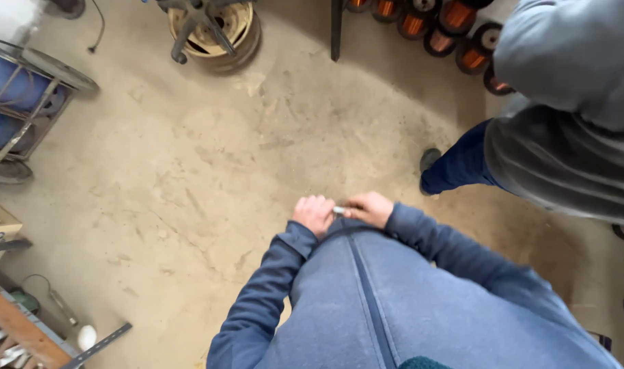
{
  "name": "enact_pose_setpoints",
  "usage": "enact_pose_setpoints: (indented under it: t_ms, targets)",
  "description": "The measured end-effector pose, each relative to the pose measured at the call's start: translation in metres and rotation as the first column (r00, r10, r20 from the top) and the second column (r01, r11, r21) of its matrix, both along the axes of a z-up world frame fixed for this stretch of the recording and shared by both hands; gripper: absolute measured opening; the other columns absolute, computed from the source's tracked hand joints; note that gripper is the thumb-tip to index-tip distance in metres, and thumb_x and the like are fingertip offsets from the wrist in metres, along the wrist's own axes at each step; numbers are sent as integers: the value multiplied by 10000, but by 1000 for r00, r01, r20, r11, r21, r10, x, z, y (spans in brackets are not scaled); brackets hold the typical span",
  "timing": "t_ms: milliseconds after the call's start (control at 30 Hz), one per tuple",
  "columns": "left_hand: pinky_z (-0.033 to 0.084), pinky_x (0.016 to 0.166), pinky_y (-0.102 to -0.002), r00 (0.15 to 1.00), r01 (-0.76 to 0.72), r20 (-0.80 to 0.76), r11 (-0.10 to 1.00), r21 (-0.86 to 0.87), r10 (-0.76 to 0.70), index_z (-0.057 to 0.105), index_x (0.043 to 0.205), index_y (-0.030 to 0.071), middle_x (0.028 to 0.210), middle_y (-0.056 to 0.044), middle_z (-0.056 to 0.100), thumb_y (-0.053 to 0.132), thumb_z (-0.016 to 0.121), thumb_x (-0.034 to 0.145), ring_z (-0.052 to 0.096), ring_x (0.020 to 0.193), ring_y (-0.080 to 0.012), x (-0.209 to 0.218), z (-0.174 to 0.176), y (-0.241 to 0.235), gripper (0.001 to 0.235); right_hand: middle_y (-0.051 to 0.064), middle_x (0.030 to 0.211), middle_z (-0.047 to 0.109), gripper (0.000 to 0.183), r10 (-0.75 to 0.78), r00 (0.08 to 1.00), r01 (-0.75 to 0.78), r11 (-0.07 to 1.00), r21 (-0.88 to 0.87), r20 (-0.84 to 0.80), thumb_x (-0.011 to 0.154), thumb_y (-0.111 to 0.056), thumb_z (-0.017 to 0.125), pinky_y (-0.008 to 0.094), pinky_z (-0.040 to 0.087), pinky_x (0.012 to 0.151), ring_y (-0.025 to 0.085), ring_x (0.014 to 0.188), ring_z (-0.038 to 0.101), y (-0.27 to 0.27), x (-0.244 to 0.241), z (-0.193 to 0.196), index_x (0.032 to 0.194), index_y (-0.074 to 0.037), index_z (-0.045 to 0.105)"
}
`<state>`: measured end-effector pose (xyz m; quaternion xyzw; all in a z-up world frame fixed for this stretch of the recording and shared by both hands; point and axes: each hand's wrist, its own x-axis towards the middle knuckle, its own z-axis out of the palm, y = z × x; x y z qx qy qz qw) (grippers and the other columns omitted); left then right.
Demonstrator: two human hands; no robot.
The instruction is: Cutting strips of white insulation material from a sheet using scissors on a workshop table.
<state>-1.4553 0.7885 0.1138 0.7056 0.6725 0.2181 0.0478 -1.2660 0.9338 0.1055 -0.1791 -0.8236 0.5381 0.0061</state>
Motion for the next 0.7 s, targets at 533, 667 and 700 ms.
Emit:
enact_pose_setpoints:
  t_ms: [533,667,700]
  targets:
    - [503,752,-432,918,322,293,934,-156,-268,690,1012,145,889,-77,655,257,675,936,632,875,-309,-274,-24,383,137,128,896,668,324,-395,903,425,879,217,-169,931,-213,664,434,534,710,339,816,649,303,-208,21,1250,-176,707]
    - [540,745,-429,902,365,312,912,-188,-297,701,1013,144,910,-90,709,252,683,932,668,860,-313,-322,6,512,136,88,871,666,342,-636,711,699,592,401,-300,900,-98,651,422,534,709,316,806,650,397,-188,69,1233,-153,706]
    - [550,746,-421,898,359,341,910,-207,-276,697,1036,133,921,-92,718,242,682,937,681,859,-306,-329,18,540,148,68,886,675,375,-711,594,792,435,428,-376,887,-38,629,416,537,726,305,824,654,415,-176,77,1243,-133,700]
